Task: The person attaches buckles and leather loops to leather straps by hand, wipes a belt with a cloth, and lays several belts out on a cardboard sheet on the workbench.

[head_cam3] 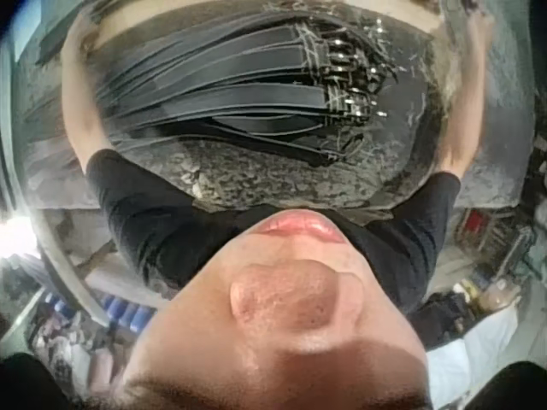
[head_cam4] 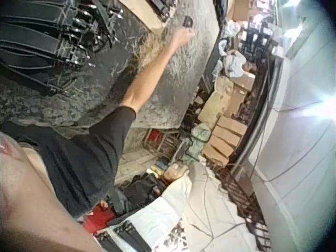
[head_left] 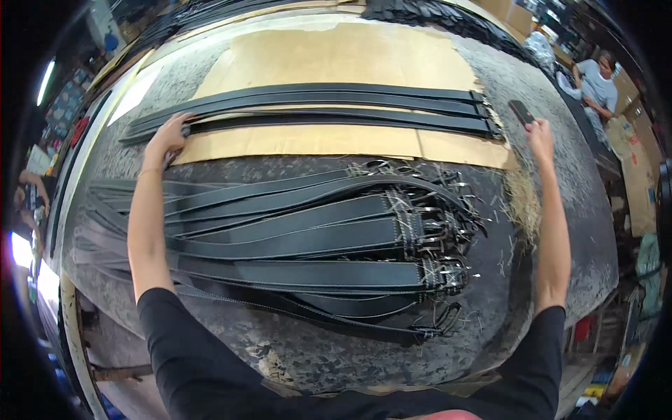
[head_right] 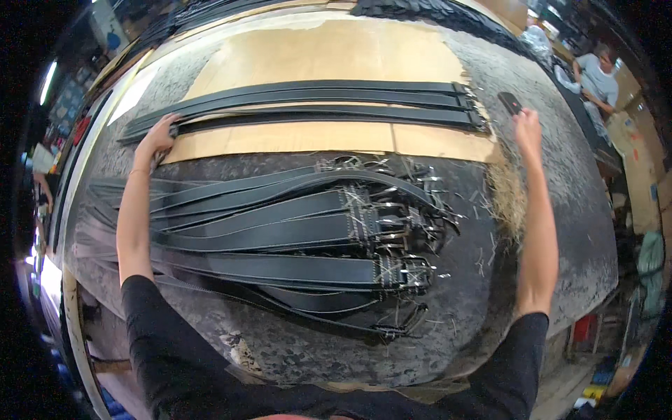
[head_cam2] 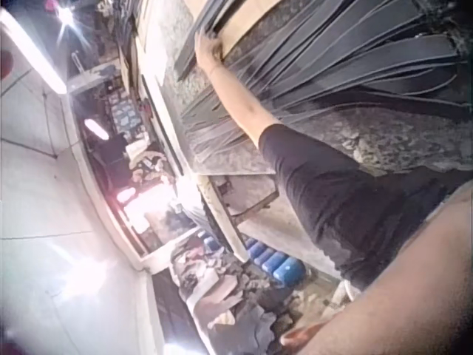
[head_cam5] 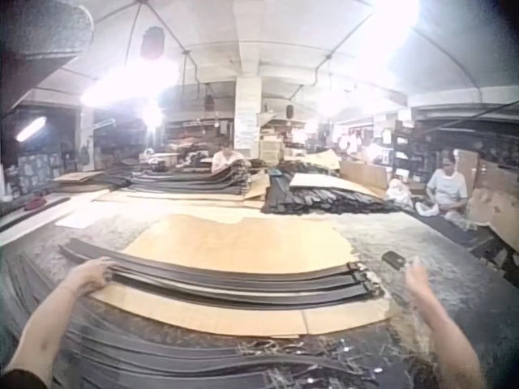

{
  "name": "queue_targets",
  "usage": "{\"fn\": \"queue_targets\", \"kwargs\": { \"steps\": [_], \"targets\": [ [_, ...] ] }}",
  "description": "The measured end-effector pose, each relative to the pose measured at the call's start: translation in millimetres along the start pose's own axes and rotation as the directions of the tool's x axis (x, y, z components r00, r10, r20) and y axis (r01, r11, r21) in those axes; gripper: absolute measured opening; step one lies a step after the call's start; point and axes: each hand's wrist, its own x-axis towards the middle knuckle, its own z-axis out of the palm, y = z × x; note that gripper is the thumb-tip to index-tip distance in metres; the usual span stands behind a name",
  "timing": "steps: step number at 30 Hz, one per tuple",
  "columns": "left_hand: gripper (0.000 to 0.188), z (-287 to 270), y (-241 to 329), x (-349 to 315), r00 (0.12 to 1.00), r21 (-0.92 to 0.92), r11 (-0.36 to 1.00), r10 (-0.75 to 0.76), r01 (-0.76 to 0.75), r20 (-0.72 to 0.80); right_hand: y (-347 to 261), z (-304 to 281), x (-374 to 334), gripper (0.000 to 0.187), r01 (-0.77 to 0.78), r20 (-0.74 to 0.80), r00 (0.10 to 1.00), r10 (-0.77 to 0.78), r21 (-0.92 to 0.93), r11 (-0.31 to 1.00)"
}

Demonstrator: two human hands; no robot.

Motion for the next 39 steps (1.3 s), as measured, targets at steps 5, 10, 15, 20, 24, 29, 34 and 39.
{"fn": "queue_targets", "kwargs": {
  "steps": [5, 10, 15, 20, 24, 29, 34, 39],
  "targets": [
    [0.069, -14, 25, -5, 0.997, 0.256, 0.964, 0.065, -0.076, 0.051, -5, 28, -28, 0.031, -0.165, 0.261, 0.96, 0.107, 0.213, 0.963],
    [0.054, -10, 38, -22, 0.991, 0.347, 0.928, 0.136, -0.133, 0.017, -3, 29, -31, 0.03, -0.122, 0.314, 0.948, 0.05, 0.215, 0.969],
    [0.05, -10, 10, -16, 0.982, 0.319, 0.932, 0.19, -0.173, -0.021, -30, 35, -48, 0.031, -0.249, 0.379, 0.919, 0.105, 0.354, 0.902],
    [0.046, 17, -13, -2, 0.971, 0.331, 0.943, 0.111, -0.036, -0.211, -53, 21, -68, 0.026, -0.391, 0.473, 0.874, 0.114, 0.543, 0.744],
    [0.039, 16, 14, 10, 0.945, 0.316, 0.942, -0.006, 0.115, -0.326, -42, 7, -67, 0.032, -0.354, 0.415, 0.903, 0.115, 0.563, 0.747],
    [0.034, -2, 55, -2, 0.985, 0.147, 0.982, 0.136, -0.119, -0.109, -88, 10, -91, 0.036, -0.402, 0.464, 0.877, 0.124, 0.569, 0.718],
    [0.034, -2, 144, -2, 0.935, 0.086, 0.937, 0.345, -0.339, -0.076, -110, 34, -111, 0.032, -0.475, 0.558, 0.815, 0.155, 0.493, 0.729],
    [0.035, -10, 162, -33, 0.907, 0.014, 0.914, 0.405, -0.406, -0.116, -109, 26, -131, 0.033, -0.441, 0.507, 0.85, 0.145, 0.533, 0.722]
  ]
}}
